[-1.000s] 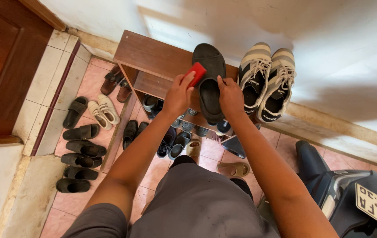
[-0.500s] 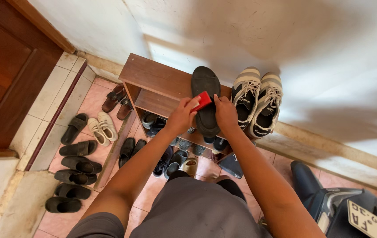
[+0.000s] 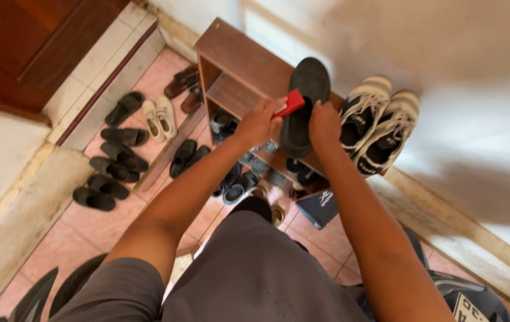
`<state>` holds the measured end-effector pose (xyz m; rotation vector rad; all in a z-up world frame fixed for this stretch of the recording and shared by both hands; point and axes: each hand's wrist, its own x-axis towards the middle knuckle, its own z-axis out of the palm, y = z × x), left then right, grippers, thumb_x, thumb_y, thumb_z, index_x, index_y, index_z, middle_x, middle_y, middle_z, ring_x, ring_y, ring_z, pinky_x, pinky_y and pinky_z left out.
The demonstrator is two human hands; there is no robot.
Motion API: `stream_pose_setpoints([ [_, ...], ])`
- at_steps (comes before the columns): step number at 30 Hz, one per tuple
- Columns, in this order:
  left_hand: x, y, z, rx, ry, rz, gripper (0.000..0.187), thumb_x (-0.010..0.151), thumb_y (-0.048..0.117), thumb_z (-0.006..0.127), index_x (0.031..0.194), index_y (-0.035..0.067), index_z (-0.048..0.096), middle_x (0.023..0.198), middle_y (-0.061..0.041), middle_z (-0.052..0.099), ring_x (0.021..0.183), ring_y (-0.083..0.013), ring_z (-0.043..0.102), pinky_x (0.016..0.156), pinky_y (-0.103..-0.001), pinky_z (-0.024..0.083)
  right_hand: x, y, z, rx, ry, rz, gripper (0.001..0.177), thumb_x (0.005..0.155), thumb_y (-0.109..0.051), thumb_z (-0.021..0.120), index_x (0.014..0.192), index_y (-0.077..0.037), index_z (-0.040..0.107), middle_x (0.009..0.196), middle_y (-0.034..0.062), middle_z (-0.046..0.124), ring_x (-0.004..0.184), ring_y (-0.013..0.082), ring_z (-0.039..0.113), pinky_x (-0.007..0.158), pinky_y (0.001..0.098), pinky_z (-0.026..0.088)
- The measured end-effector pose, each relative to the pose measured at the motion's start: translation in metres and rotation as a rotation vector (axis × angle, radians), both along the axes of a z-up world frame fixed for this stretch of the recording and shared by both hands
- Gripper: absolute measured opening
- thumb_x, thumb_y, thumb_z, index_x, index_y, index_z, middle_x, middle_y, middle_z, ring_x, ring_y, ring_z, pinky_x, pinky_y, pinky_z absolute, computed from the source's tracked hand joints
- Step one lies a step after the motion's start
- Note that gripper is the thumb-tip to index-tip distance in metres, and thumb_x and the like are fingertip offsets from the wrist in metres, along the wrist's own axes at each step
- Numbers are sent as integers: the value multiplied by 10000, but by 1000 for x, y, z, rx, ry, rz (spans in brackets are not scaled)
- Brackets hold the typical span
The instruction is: The person uses a red brush to clean several pairs of shoes and sandals on a wooden shoe rack. They scrub the soles and uppers of each item one at a time, then place them back on the rack.
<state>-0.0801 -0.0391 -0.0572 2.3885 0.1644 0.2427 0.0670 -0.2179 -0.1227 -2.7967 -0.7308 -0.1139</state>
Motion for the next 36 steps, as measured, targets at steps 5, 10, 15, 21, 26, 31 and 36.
stream_pose_setpoints([
  [5,-5,17,4,12,-41,-23,548,975,199,660,1488,218,469,1309,-180,568,1095,-410,649,898,-476,546,7,4,-14,-71,-57,63,385,1095,-143,497,842,49,714,936,228,670,824,408,708,712,463,584],
  [10,10,19,14,4,100,-47,547,1014,205,615,1525,257,428,1335,-167,568,1091,-403,641,912,-480,534,-3,4,2,-42,-107,75,365,1082,-143,538,823,32,727,889,222,671,793,415,702,697,477,575],
  [15,26,23,8,-58,114,-58,561,1020,233,618,1536,242,399,1306,-210,553,1104,-437,614,926,-501,520,-20,-3,29,50,-187,83,214,1005,-63,571,1045,4,770,811,232,659,726,425,675,621,497,538],
  [21,50,47,-23,-149,35,-171,593,981,263,647,1518,201,404,1284,-223,584,1116,-458,604,909,-522,507,-29,3,28,97,-125,-128,190,1070,-110,606,969,-20,739,862,198,673,782,397,675,697,499,545],
  [26,57,78,-27,-129,115,-324,589,982,279,658,1514,188,423,1262,-217,605,1126,-434,620,931,-511,512,-43,22,17,133,-208,-311,284,967,-46,621,1190,-117,782,834,181,660,781,390,664,669,503,522],
  [31,63,96,-11,-107,136,-412,597,968,258,667,1513,173,438,1258,-206,608,1138,-419,620,944,-497,516,-49,34,18,111,-181,-433,375,905,-36,615,1219,-158,782,856,159,668,803,378,668,687,493,524],
  [36,61,101,-7,-140,16,-537,573,972,218,655,1508,177,458,1305,-179,598,1147,-401,625,938,-483,521,-50,34,19,135,-172,-448,369,903,-35,622,1210,-160,784,855,166,675,781,385,673,673,498,528],
])
